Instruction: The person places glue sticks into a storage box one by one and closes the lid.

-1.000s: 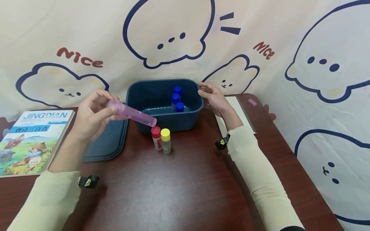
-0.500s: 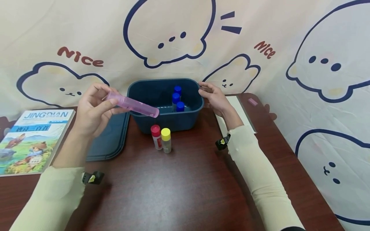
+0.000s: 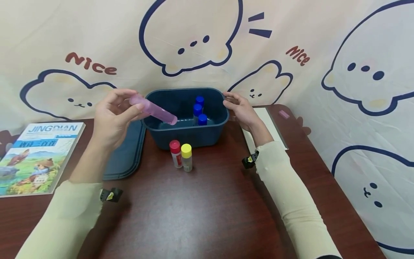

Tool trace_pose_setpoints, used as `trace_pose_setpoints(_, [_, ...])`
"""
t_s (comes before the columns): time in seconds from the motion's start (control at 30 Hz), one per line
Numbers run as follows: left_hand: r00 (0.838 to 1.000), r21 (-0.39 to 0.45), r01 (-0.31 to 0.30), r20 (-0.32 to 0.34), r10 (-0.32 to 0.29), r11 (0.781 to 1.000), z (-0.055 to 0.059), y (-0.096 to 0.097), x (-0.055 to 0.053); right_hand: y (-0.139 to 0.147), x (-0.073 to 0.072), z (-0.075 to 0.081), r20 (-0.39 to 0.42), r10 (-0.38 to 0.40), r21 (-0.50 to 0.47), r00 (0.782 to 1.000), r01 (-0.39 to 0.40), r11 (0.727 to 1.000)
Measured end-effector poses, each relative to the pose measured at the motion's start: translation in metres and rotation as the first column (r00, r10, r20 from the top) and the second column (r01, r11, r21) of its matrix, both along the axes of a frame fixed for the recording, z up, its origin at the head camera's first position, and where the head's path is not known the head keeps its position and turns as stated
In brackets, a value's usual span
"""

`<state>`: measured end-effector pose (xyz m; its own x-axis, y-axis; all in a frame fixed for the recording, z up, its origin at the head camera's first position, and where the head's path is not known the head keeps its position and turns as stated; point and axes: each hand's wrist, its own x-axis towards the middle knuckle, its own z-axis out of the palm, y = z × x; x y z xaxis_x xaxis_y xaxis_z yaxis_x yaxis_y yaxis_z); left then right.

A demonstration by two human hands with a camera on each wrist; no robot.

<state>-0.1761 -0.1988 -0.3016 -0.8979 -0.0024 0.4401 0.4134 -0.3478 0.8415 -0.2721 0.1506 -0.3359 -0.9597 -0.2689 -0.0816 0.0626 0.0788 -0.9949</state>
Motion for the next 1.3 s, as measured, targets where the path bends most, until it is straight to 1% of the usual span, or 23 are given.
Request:
trace_pose_setpoints(0.1, [1.0,-0.061,-0.012,0.024,0.014,0.998,0.001,0.003,-0.003,0.0,0.0,0.0,-0.006,0.001,0.002,1.0,-0.001,1.0])
trace_pose_setpoints(0.23, [0.996,-0.124,-0.022,0.081,0.032,0.992,0.004,0.007,-0.007,0.0,-0.001,-0.001,-0.006,0.0,0.0,1.0,0.0,1.0])
trace_pose_setpoints(0.47, [0.985,-0.235,-0.057,0.144,0.092,0.97,0.008,0.017,-0.017,0.0,-0.001,-0.001,0.001,-0.003,-0.008,1.0,0.003,1.0])
trace_pose_setpoints(0.6, [0.977,-0.308,-0.059,0.18,0.119,0.95,0.01,0.022,-0.024,0.0,-0.001,-0.001,0.001,-0.005,-0.003,1.0,0.005,1.0])
trace_pose_setpoints(0.73, [0.969,-0.404,-0.057,0.196,0.147,0.913,0.01,0.026,-0.03,0.0,0.0,-0.001,0.002,-0.002,-0.001,1.0,0.002,1.0])
trace_pose_setpoints(0.83, [0.967,-0.453,-0.04,0.206,0.148,0.891,0.008,0.029,-0.037,0.001,0.001,0.0,0.003,-0.002,0.006,1.0,0.002,1.0])
trace_pose_setpoints(0.9, [0.965,-0.465,-0.023,0.22,0.14,0.885,0.007,0.031,-0.04,0.001,0.001,0.001,0.003,-0.004,0.007,1.0,0.004,1.0])
trace_pose_setpoints(0.97, [0.963,-0.463,-0.004,0.238,0.129,0.886,0.005,0.033,-0.044,0.001,0.0,0.001,0.005,-0.006,0.009,1.0,0.005,1.0])
trace_pose_setpoints(1.07, [0.954,-0.464,0.015,0.271,0.125,0.886,0.005,0.034,-0.049,0.001,-0.001,0.0,0.008,-0.007,0.005,1.0,0.007,1.0])
trace_pose_setpoints(1.13, [0.949,-0.471,0.022,0.287,0.13,0.882,0.005,0.035,-0.052,0.001,-0.001,-0.001,0.01,-0.008,0.006,1.0,0.008,1.0])
trace_pose_setpoints(1.2, [0.944,-0.481,0.029,0.301,0.134,0.876,0.005,0.036,-0.055,0.0,-0.002,-0.001,0.01,-0.009,0.007,1.0,0.009,1.0])
trace_pose_setpoints(1.3, [0.943,-0.507,0.041,0.305,0.135,0.861,0.005,0.037,-0.06,0.0,-0.002,-0.002,0.01,-0.007,0.01,1.0,0.007,1.0])
